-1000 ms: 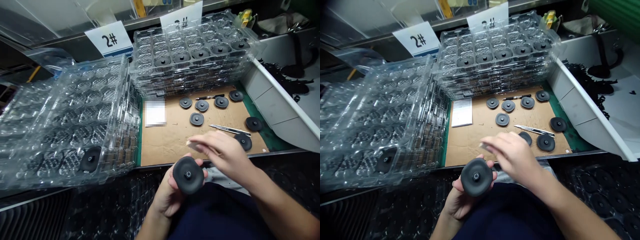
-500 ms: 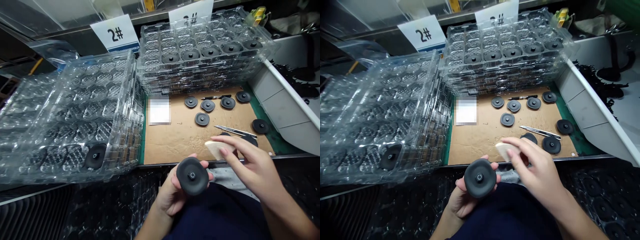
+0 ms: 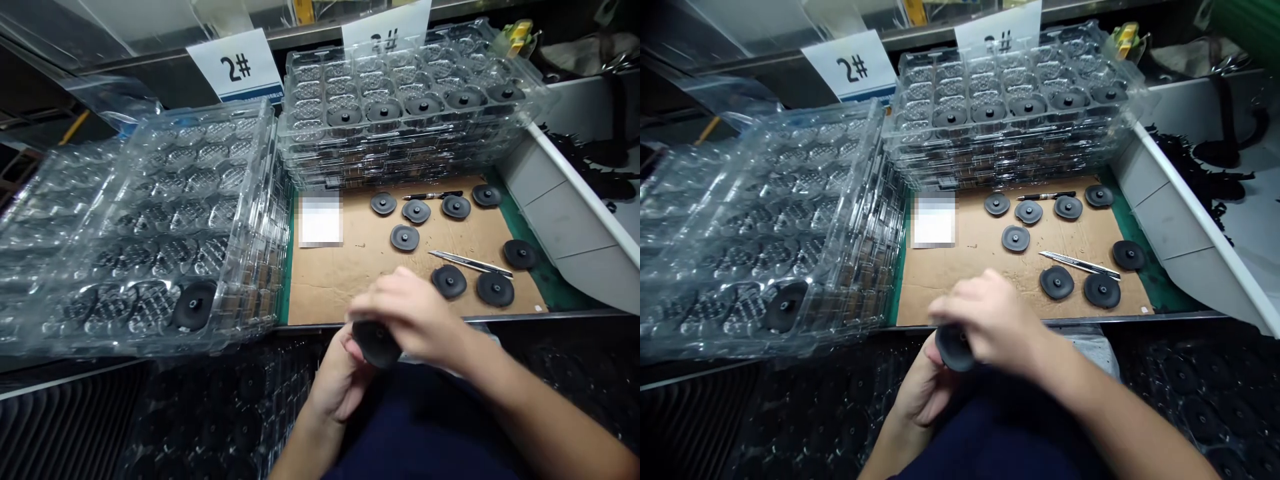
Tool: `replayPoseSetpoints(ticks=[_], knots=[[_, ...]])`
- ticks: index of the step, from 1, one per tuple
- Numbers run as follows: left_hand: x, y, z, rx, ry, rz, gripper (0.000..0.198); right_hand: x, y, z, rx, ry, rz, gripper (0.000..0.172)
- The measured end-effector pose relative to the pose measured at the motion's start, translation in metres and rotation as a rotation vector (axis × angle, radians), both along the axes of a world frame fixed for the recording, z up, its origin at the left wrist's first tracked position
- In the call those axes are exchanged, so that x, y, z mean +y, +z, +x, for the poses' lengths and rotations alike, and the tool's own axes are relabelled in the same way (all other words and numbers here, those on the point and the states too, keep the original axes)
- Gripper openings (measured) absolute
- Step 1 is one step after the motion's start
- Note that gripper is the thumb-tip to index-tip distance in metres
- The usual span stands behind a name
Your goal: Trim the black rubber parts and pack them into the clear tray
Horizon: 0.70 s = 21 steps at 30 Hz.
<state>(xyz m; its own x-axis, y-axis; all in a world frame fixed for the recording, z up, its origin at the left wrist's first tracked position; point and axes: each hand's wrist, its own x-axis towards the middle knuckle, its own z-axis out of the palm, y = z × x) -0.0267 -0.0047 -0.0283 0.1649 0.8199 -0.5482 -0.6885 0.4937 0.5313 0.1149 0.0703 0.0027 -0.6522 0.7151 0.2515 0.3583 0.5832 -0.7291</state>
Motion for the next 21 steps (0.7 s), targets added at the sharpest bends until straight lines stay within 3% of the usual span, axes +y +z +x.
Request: replayPoseSetpoints(ticks=[4, 7, 9, 12, 17, 21], knots=[[-0.004, -0.003, -0.006, -0.175, -0.079, 0.017, 0.067, 0.028, -0.049, 0.014, -0.076, -0.218, -0.2, 0.025], [-0.007, -0.009, -0.011, -0.346, -0.108, 0.014, 0.069, 0.027, -0.089, 0.015, -0.127, -0.309, -0.161, 0.024], [-0.008, -0.012, -0.013, -0.447, -0.12, 0.014, 0.065, 0.017, -0.104, 0.013, -0.142, -0.387, -0.124, 0.025], [-0.007, -0.015, -0.014, -0.534, -0.125, 0.024, 0.061, 0.002, -0.104, 0.011, -0.127, -0.448, -0.106, 0.03], [-0.004, -0.015, -0.016, -0.578, -0.119, 0.028, 0.057, -0.012, -0.079, 0.021, -0.122, -0.329, -0.158, 0.028], [-0.003, -0.014, -0.018, -0.572, -0.138, 0.028, 0.062, -0.023, -0.079, 0.029, -0.138, -0.294, -0.198, 0.028]])
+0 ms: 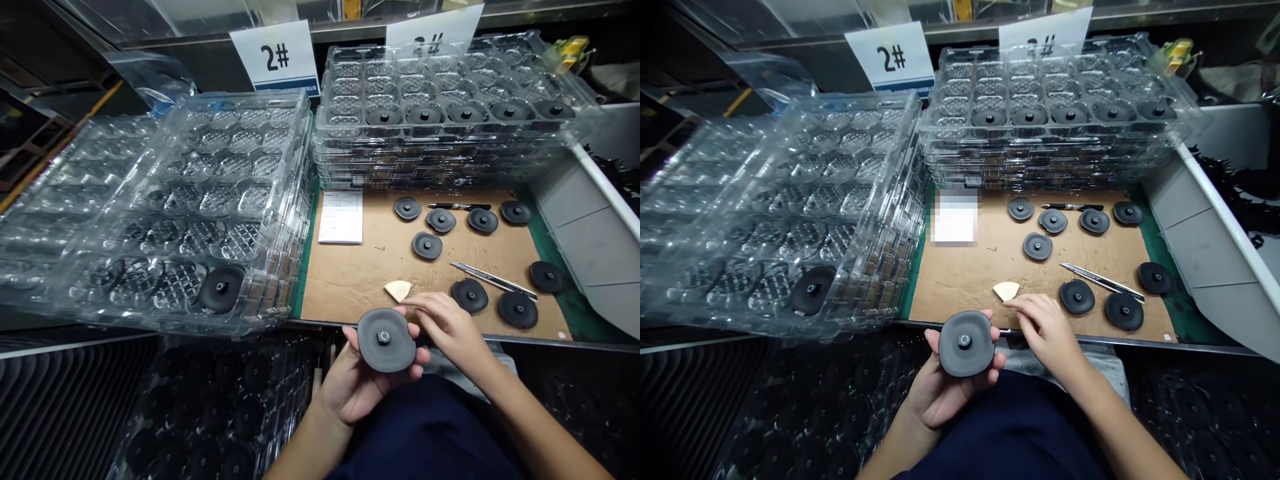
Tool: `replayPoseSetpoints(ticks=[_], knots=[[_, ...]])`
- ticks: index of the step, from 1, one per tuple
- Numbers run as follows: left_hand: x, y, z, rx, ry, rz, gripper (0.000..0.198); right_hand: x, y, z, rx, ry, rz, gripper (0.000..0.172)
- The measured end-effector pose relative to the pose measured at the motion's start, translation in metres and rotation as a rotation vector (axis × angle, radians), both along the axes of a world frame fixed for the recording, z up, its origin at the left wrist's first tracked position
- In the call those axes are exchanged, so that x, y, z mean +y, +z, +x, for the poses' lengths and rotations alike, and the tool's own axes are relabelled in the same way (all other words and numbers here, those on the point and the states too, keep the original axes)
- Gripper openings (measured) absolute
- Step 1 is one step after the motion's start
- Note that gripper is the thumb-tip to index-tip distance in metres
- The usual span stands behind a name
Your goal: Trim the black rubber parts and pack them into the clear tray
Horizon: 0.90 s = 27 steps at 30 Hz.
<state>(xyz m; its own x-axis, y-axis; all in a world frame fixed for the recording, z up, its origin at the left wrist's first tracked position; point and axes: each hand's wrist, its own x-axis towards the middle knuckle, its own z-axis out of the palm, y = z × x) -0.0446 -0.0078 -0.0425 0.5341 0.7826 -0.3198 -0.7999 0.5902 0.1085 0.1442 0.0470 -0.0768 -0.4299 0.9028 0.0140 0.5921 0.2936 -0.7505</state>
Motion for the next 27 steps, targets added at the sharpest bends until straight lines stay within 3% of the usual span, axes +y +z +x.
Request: replayPoseSetpoints(ticks=[4, 6, 9, 12, 14, 17, 23, 25, 27], knots=[[-0.002, 0.002, 0.0, 0.055, 0.021, 0.023, 0.065, -0.01, -0.009, 0.001, 0.008, 0.012, -0.031, 0.027], [-0.004, 0.001, 0.0, 0.206, 0.105, 0.109, 0.063, -0.013, -0.01, -0.001, 0.014, 0.013, -0.037, 0.027], [-0.007, -0.003, -0.001, 0.718, 0.269, 0.431, 0.057, -0.014, -0.007, -0.002, 0.024, 0.008, -0.036, 0.028], [-0.006, -0.008, -0.003, 1.265, 0.345, 0.829, 0.094, -0.016, 0.0, -0.001, 0.034, -0.005, -0.03, 0.028], [-0.005, -0.009, -0.003, 1.432, 0.351, 1.001, 0.107, -0.017, 0.007, 0.002, 0.043, -0.015, -0.027, 0.027], [-0.004, -0.008, -0.002, 1.478, 0.345, 1.091, 0.109, -0.021, 0.019, 0.005, 0.085, -0.063, -0.03, 0.024], [-0.007, -0.006, 0.002, 1.417, 0.317, 1.079, 0.106, -0.033, 0.052, 0.009, 0.357, -0.297, -0.136, 0.017], [-0.008, -0.005, 0.002, 1.383, 0.302, 1.062, 0.104, -0.034, 0.063, 0.008, 0.427, -0.285, -0.21, 0.017], [-0.009, -0.004, 0.003, 1.344, 0.271, 1.039, 0.102, -0.034, 0.073, 0.006, 0.44, -0.182, -0.337, 0.018]])
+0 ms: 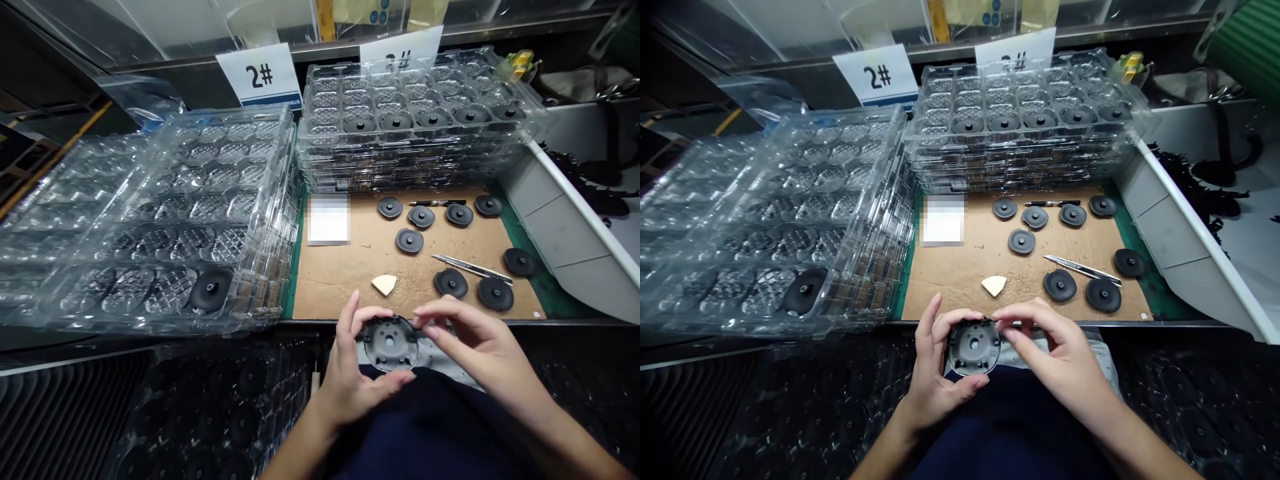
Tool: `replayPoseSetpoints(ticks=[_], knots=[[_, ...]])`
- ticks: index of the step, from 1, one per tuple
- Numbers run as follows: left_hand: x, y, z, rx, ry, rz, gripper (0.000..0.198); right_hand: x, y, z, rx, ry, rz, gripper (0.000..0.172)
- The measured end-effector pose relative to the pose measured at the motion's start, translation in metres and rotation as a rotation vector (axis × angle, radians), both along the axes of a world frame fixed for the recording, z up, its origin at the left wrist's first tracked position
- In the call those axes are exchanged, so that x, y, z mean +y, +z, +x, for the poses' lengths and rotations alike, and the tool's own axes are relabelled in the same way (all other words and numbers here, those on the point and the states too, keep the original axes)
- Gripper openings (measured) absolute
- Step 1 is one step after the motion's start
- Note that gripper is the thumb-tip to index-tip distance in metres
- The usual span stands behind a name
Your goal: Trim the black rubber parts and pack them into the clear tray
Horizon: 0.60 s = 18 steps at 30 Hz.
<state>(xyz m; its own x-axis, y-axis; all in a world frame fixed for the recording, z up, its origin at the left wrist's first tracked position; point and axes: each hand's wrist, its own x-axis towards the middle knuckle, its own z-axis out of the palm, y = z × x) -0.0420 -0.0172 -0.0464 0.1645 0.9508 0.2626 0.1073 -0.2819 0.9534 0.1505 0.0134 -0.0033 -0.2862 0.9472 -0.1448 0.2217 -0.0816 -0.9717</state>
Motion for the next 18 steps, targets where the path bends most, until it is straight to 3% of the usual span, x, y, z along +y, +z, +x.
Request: replayPoseSetpoints(ticks=[3, 5, 10, 14, 18], knots=[[-0.002, 0.004, 0.001, -0.053, -0.059, -0.112, 0.098, 0.005, 0.01, -0.004, 0.041, 0.215, -0.149, 0.019], [-0.003, 0.007, 0.002, -0.097, -0.097, -0.204, 0.097, 0.01, 0.012, -0.005, 0.103, 0.283, -0.227, 0.019], [-0.004, 0.014, 0.003, -0.138, -0.183, -0.326, 0.1, 0.017, 0.01, -0.002, 0.322, 0.374, -0.421, 0.022], [-0.004, 0.014, 0.004, -0.117, -0.236, -0.327, 0.088, 0.019, 0.011, 0.0, 0.446, 0.406, -0.52, 0.023], [-0.004, 0.012, 0.009, -0.18, -0.252, -0.38, 0.104, 0.016, 0.014, 0.004, 0.459, 0.389, -0.547, 0.015]])
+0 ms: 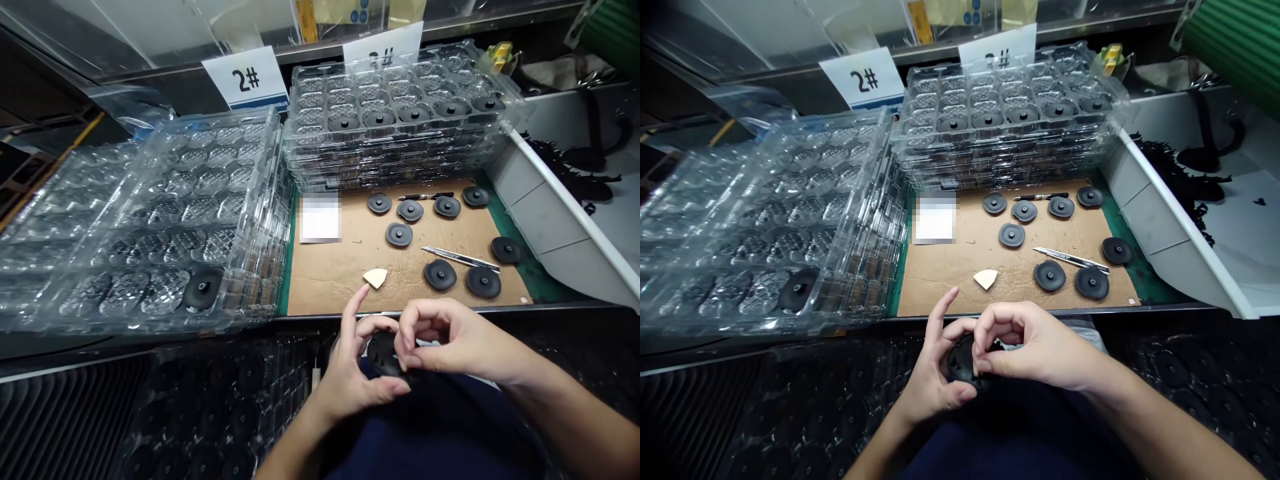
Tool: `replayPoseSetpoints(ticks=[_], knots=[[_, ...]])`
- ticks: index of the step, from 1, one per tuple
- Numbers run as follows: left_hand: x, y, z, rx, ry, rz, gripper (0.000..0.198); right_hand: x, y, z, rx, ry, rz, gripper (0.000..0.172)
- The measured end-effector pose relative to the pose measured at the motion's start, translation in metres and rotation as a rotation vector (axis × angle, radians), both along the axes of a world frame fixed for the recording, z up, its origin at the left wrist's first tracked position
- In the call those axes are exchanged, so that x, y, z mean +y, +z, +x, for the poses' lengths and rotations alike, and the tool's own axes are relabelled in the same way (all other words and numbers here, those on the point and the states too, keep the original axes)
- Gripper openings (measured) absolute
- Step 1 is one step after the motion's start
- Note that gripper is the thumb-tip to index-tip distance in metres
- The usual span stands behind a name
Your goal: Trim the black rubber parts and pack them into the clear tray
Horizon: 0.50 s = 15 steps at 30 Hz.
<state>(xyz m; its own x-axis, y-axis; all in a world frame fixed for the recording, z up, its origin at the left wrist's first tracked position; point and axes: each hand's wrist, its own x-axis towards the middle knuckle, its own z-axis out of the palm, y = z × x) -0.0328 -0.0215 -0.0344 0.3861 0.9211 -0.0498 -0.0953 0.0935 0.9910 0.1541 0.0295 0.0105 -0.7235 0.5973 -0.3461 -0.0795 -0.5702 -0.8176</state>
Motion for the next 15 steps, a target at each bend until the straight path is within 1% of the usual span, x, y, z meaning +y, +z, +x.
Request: replayPoseSetpoints(ticks=[1, 3, 6, 8, 10, 12, 15], knots=[[0.0, 0.0, 0.002, -0.003, 0.022, 0.004, 0.106, -0.001, 0.0, 0.001, -0.018, -0.021, 0.007, 0.016], [-0.001, 0.0, 0.004, 0.027, 0.105, 0.061, 0.102, -0.005, 0.0, 0.005, -0.078, -0.089, 0.048, 0.017], [0.0, 0.001, 0.005, 0.127, 0.246, 0.234, 0.101, -0.012, -0.001, 0.01, -0.193, -0.208, 0.177, 0.014], [0.002, 0.003, 0.004, 0.222, 0.314, 0.375, 0.105, -0.016, -0.001, 0.012, -0.271, -0.25, 0.271, 0.011], [0.004, 0.004, 0.004, 0.292, 0.364, 0.478, 0.106, -0.02, -0.001, 0.013, -0.339, -0.267, 0.373, 0.008], [0.005, 0.004, 0.004, 0.325, 0.397, 0.53, 0.105, -0.022, -0.001, 0.013, -0.399, -0.273, 0.498, 0.006], [0.005, 0.004, 0.004, 0.394, 0.408, 0.6, 0.107, -0.025, -0.001, 0.01, -0.456, -0.281, 0.642, 0.012]])
